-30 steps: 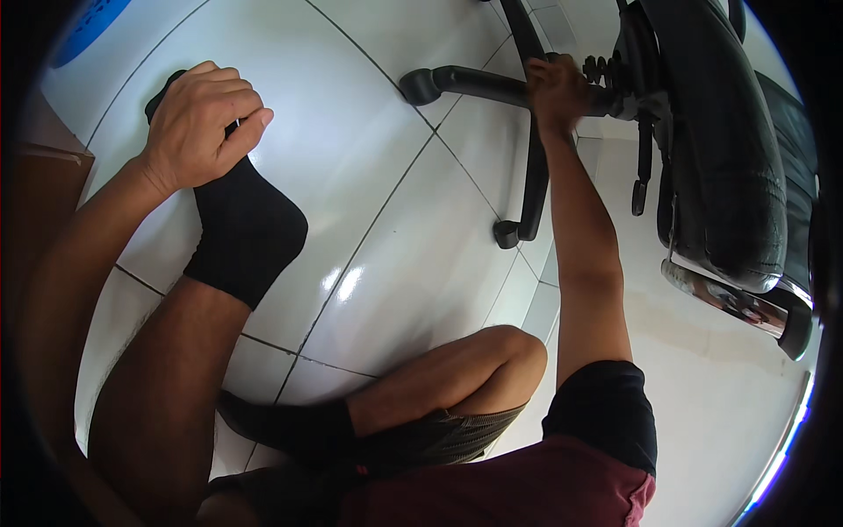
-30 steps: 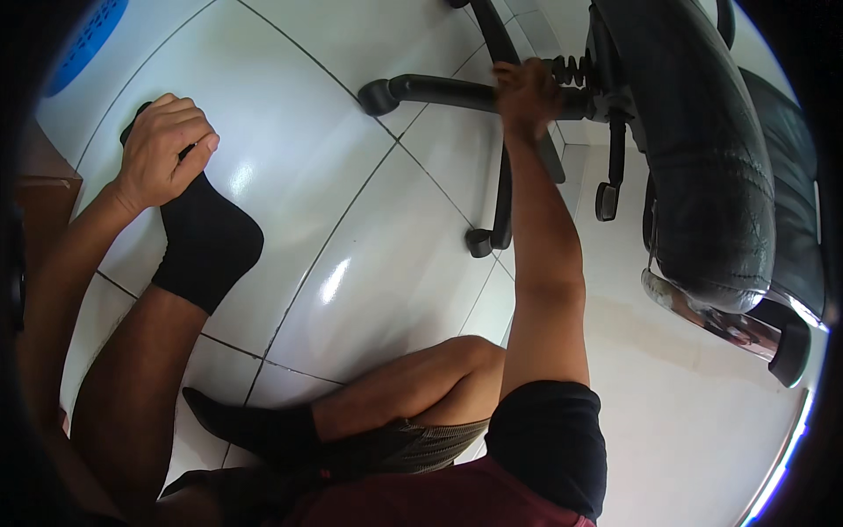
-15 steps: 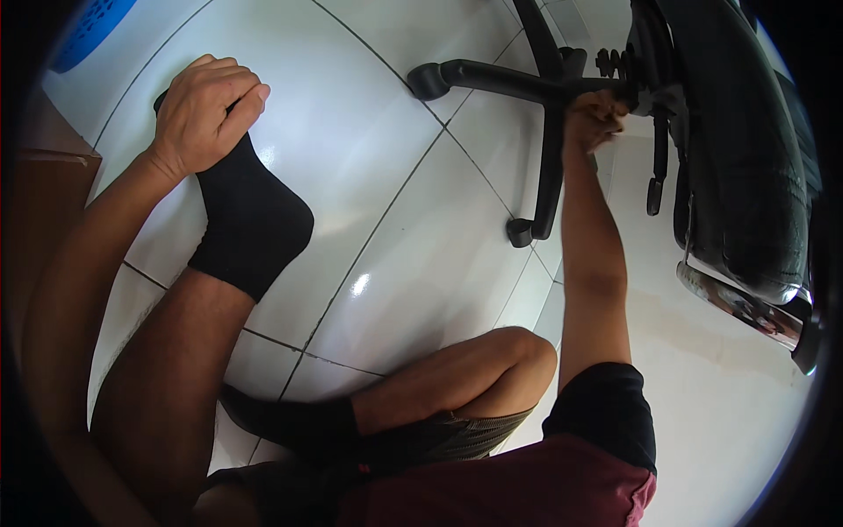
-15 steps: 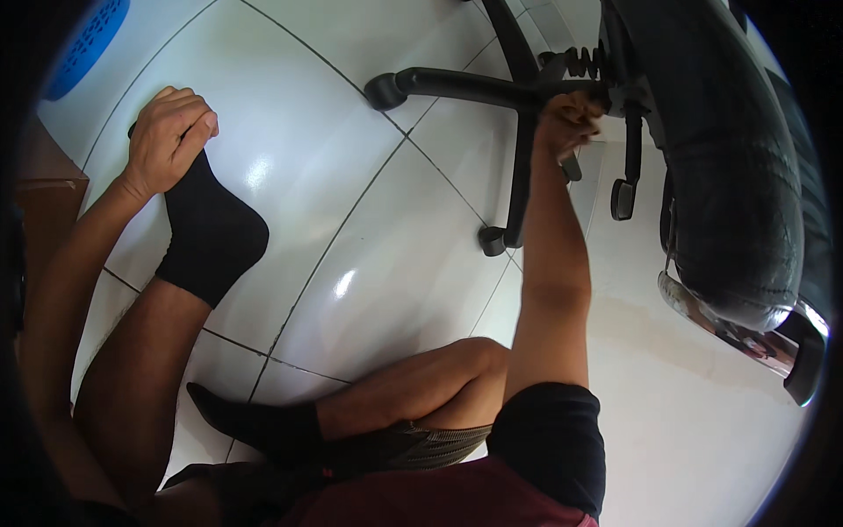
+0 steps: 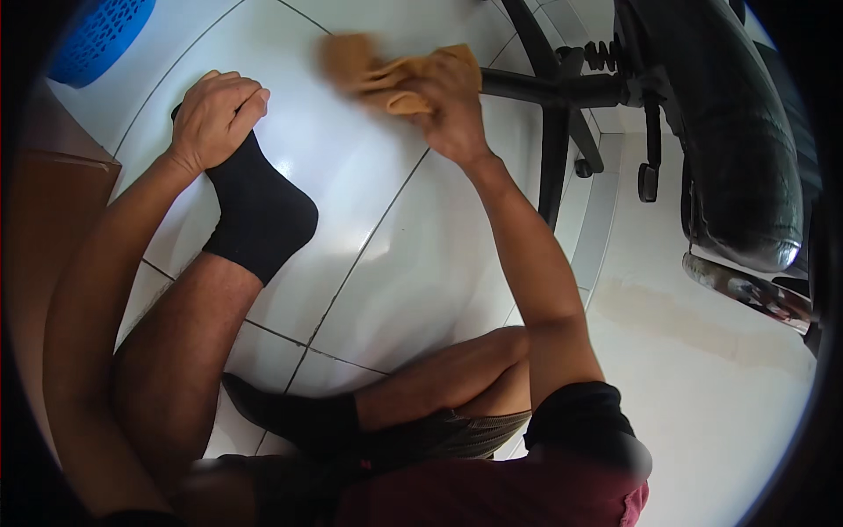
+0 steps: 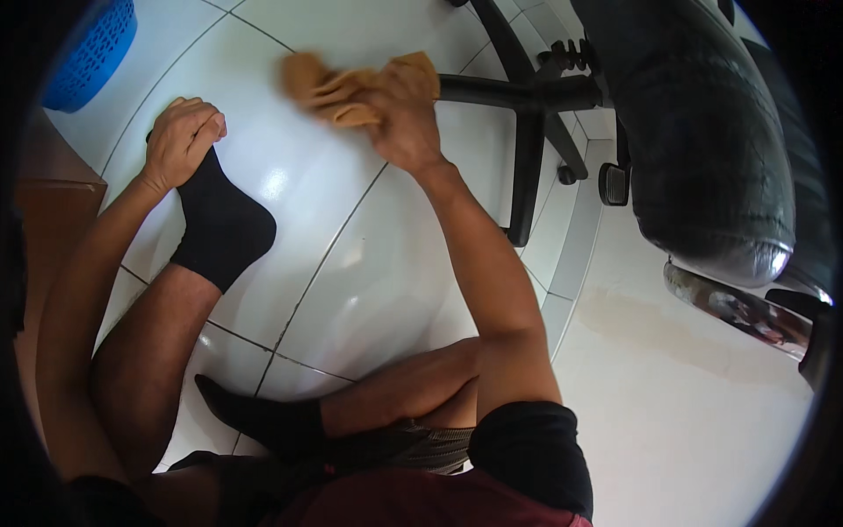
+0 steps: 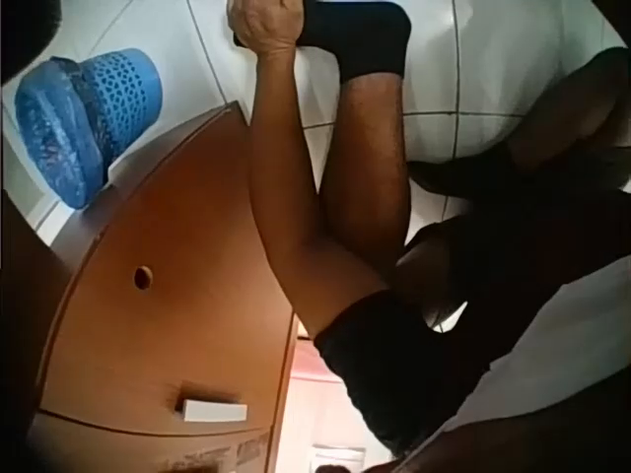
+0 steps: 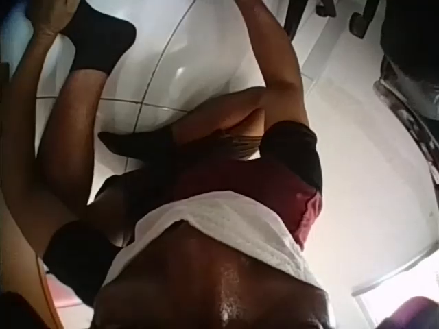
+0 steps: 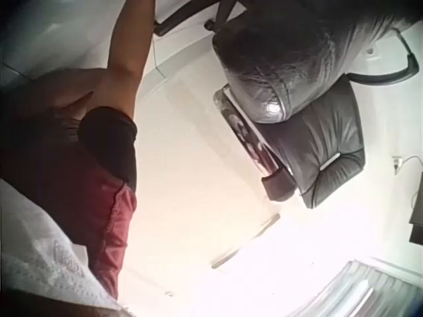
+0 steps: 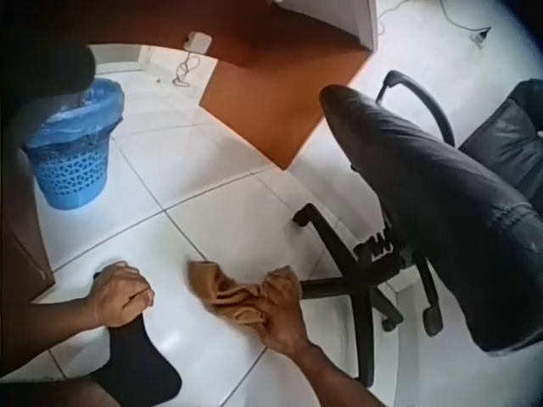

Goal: Cleaning the exterior of a wooden cabinet and the legs/wheels of an office chair using a cloth.

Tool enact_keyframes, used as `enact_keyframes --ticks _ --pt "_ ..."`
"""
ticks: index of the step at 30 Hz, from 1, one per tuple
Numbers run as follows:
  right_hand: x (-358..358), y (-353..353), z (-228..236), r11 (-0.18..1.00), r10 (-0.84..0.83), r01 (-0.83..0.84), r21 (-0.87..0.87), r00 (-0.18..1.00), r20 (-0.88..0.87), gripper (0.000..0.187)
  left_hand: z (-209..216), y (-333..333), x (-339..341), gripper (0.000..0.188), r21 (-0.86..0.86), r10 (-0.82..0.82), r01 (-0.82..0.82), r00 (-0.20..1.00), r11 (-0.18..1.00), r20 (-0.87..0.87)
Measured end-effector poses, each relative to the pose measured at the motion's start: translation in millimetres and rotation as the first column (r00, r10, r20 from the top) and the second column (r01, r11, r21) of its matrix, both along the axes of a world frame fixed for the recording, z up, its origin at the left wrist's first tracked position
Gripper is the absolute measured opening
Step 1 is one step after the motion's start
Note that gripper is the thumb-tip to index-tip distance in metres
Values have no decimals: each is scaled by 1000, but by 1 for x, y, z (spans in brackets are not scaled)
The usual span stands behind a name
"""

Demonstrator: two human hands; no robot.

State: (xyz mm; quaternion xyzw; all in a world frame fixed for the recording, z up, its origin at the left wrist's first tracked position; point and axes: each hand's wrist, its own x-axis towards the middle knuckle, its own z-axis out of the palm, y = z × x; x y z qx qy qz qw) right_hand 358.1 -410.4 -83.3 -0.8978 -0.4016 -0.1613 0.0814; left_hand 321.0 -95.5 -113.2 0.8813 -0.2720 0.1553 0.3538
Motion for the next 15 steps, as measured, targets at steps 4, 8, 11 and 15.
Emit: enact_keyframes --ticks 4,8,11,15 --pt "17 -30 4 992 123 -124 -29 992 -5 27 5 2 -5 22 33 -12 11 1000 999 7" --pt "43 -136 6 955 -276 264 136 958 81 28 1 1 -2 23 -30 -31 30 999 999 -9" --pt "45 -157 14 845 -530 532 -56 847 45 26 0 3 1 23 -38 -32 31 999 999 -17" --pt "40 -173 19 505 -824 801 -321 559 98 25 -3 4 0 23 -20 -21 20 999 1000 -46"
